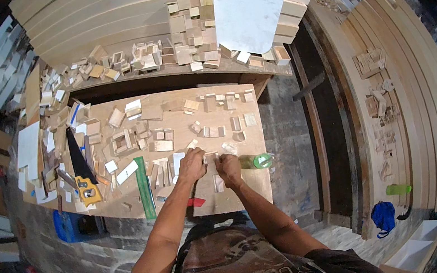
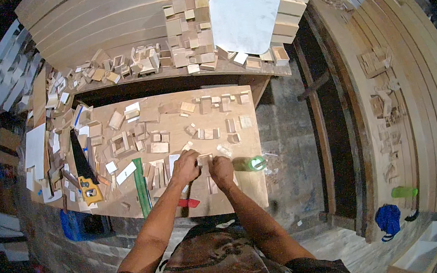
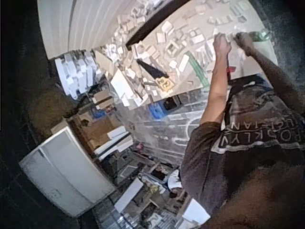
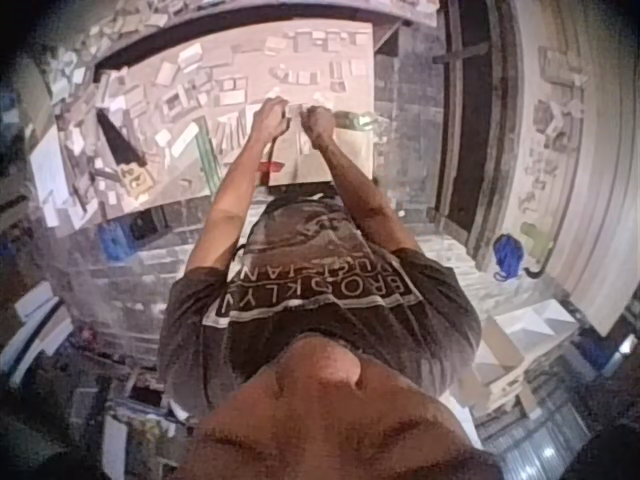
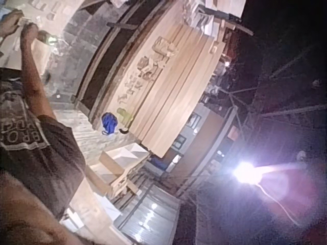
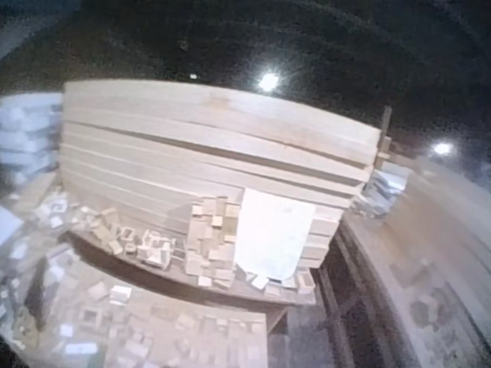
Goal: The person applies glue to small wooden scraps and joins them together to build small structures. They use a pencil to mark the pieces and assemble various parts by hand on a workbench.
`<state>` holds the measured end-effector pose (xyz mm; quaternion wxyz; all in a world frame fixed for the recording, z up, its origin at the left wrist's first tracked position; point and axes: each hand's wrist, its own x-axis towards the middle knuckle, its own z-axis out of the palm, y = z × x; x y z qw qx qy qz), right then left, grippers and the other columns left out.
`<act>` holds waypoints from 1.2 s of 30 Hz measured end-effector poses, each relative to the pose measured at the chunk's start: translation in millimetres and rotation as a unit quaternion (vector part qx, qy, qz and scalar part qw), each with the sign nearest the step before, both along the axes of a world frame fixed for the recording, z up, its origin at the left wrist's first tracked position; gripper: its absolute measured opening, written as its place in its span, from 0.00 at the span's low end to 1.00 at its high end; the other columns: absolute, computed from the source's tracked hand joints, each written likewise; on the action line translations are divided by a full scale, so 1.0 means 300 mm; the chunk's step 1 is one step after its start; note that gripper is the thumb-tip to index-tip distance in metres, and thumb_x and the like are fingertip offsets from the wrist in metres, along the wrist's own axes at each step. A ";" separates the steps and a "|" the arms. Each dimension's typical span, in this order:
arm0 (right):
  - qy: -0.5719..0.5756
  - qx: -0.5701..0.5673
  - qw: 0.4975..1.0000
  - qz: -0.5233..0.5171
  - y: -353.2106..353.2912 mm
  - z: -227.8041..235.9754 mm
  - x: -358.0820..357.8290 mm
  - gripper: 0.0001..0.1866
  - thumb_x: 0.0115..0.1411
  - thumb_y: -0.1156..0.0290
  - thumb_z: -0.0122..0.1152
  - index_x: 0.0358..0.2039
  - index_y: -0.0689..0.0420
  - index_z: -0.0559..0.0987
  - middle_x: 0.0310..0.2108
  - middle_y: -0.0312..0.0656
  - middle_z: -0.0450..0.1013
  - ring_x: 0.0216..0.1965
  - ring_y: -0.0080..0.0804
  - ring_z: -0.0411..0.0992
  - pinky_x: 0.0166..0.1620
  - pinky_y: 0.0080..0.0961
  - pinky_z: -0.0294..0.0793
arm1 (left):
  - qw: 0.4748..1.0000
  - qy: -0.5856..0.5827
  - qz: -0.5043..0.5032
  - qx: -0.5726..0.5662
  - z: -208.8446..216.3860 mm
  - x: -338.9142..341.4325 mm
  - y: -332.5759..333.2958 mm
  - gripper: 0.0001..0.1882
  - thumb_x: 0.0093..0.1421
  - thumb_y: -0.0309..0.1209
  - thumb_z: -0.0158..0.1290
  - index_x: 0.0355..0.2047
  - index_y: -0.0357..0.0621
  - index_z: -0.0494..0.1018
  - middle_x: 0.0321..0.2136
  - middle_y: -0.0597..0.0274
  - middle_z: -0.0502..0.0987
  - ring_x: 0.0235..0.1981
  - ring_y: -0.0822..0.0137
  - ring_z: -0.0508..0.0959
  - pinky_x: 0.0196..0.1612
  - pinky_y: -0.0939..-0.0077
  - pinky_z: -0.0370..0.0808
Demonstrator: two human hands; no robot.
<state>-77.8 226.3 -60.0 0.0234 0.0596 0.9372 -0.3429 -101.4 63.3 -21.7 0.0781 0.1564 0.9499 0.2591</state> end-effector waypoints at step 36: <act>0.076 0.068 0.929 0.357 0.115 -0.067 -0.155 0.09 0.52 0.72 0.62 0.34 0.57 0.76 0.35 0.46 0.71 0.43 0.46 0.73 0.45 0.35 0.78 | 0.999 -0.012 -0.029 -0.038 -0.012 -0.022 -0.011 0.19 0.49 0.26 0.57 0.43 0.40 0.76 0.44 0.58 0.76 0.51 0.54 0.73 0.49 0.60 0.77</act>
